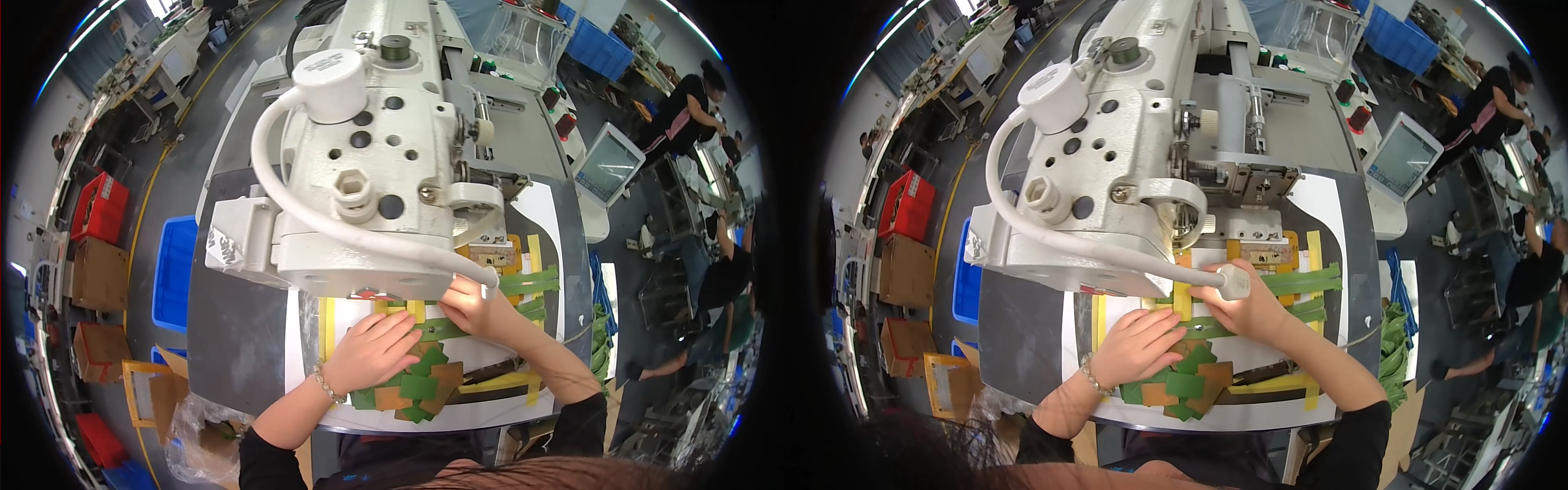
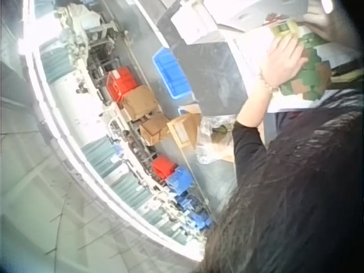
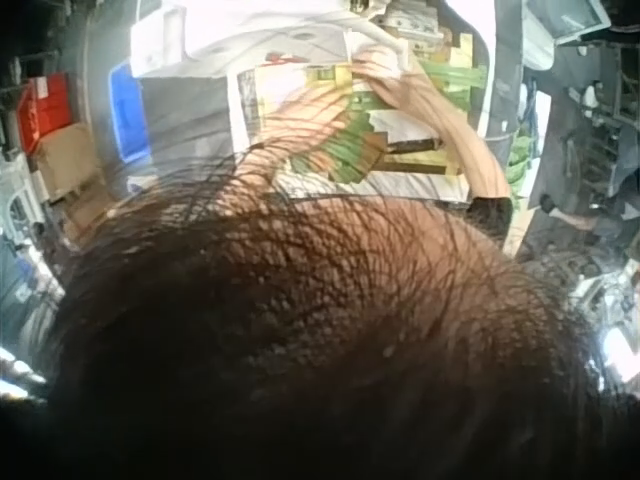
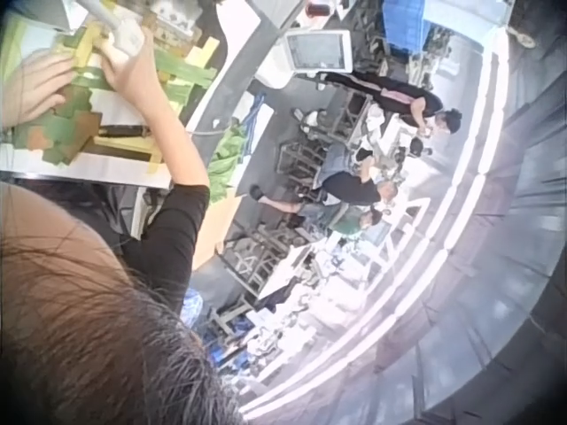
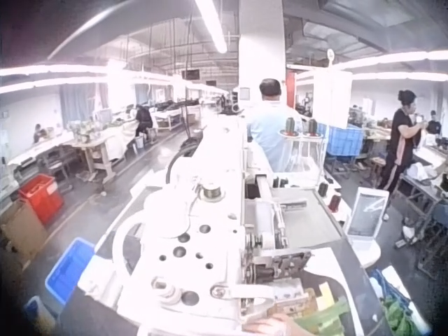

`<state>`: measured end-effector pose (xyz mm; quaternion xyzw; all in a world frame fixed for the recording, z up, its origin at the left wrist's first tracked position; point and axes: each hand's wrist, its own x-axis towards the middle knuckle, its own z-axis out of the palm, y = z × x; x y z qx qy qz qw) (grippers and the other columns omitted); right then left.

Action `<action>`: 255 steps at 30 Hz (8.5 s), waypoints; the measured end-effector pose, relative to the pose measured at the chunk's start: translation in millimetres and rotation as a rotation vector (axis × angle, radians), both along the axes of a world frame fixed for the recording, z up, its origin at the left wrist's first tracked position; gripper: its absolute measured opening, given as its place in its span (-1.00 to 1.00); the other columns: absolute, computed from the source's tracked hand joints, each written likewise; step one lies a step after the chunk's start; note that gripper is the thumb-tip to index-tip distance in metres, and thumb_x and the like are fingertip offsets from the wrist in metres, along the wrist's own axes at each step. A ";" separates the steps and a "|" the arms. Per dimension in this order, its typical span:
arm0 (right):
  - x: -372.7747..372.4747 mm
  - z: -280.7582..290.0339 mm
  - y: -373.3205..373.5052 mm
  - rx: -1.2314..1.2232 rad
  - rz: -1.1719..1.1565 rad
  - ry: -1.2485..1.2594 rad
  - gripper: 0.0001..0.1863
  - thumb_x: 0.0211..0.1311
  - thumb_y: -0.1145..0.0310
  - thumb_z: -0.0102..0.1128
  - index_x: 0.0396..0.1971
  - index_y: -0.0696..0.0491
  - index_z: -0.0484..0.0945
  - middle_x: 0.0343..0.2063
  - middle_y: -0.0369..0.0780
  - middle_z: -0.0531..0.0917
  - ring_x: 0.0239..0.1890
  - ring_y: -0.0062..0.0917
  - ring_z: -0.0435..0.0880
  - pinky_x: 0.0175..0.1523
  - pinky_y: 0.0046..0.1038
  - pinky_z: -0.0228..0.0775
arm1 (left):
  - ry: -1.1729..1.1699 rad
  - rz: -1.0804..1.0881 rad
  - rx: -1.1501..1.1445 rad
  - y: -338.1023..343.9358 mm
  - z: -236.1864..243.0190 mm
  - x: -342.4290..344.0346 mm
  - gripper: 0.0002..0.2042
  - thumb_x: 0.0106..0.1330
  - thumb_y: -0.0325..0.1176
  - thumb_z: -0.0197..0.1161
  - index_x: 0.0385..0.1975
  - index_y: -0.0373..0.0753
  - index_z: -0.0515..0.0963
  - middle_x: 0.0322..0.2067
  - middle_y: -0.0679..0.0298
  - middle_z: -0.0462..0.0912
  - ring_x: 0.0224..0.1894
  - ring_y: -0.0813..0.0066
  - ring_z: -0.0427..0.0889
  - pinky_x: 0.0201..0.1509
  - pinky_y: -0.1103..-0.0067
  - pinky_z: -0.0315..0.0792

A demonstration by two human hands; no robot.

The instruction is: Sewing pieces of leather and fabric together using an industrial sewing machine.

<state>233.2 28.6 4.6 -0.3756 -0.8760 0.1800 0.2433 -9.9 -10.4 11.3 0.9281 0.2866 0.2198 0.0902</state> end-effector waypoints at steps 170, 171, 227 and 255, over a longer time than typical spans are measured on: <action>105.2 34.4 -99.1 0.350 -0.808 0.144 -0.78 0.03 0.64 0.13 -0.30 0.12 0.61 -0.31 -0.16 0.56 -0.19 -0.32 0.49 -0.05 -0.39 0.30 | -0.244 0.616 -0.263 20.6 -13.6 -10.9 -0.78 0.06 -0.21 0.31 -0.38 -0.17 0.53 -0.41 0.34 0.54 -0.24 0.30 0.46 -0.13 0.40 0.18; 97.6 34.7 -100.9 0.349 -0.808 0.192 -0.79 0.03 0.66 0.13 -0.31 0.12 0.61 -0.31 -0.17 0.56 -0.20 -0.32 0.49 -0.07 -0.40 0.29 | -0.288 0.625 -0.271 22.2 -17.6 -9.4 -0.80 0.06 -0.22 0.31 -0.42 -0.18 0.54 -0.41 0.34 0.54 -0.25 0.30 0.46 -0.12 0.41 0.18; -7.3 24.0 -97.7 0.039 -0.202 0.208 -0.75 -0.02 0.55 0.22 -0.26 0.05 0.60 -0.32 -0.25 0.60 -0.30 -0.37 0.54 -0.21 -0.39 0.32 | 0.362 -0.084 0.053 26.8 9.9 -99.1 -0.90 0.09 -0.43 0.12 -0.42 -0.18 0.35 -0.47 0.29 0.44 -0.46 0.38 0.54 -0.38 0.50 0.42; -11.3 4.2 -35.0 0.013 -0.170 -0.125 -0.68 -0.02 0.57 0.22 -0.18 0.06 0.61 -0.21 -0.20 0.63 -0.14 -0.29 0.57 0.01 -0.25 0.36 | -0.045 0.151 0.160 22.3 -16.0 -27.2 -0.70 0.04 -0.41 0.17 -0.19 -0.29 0.56 -0.23 0.31 0.58 -0.21 0.49 0.54 -0.14 0.56 0.37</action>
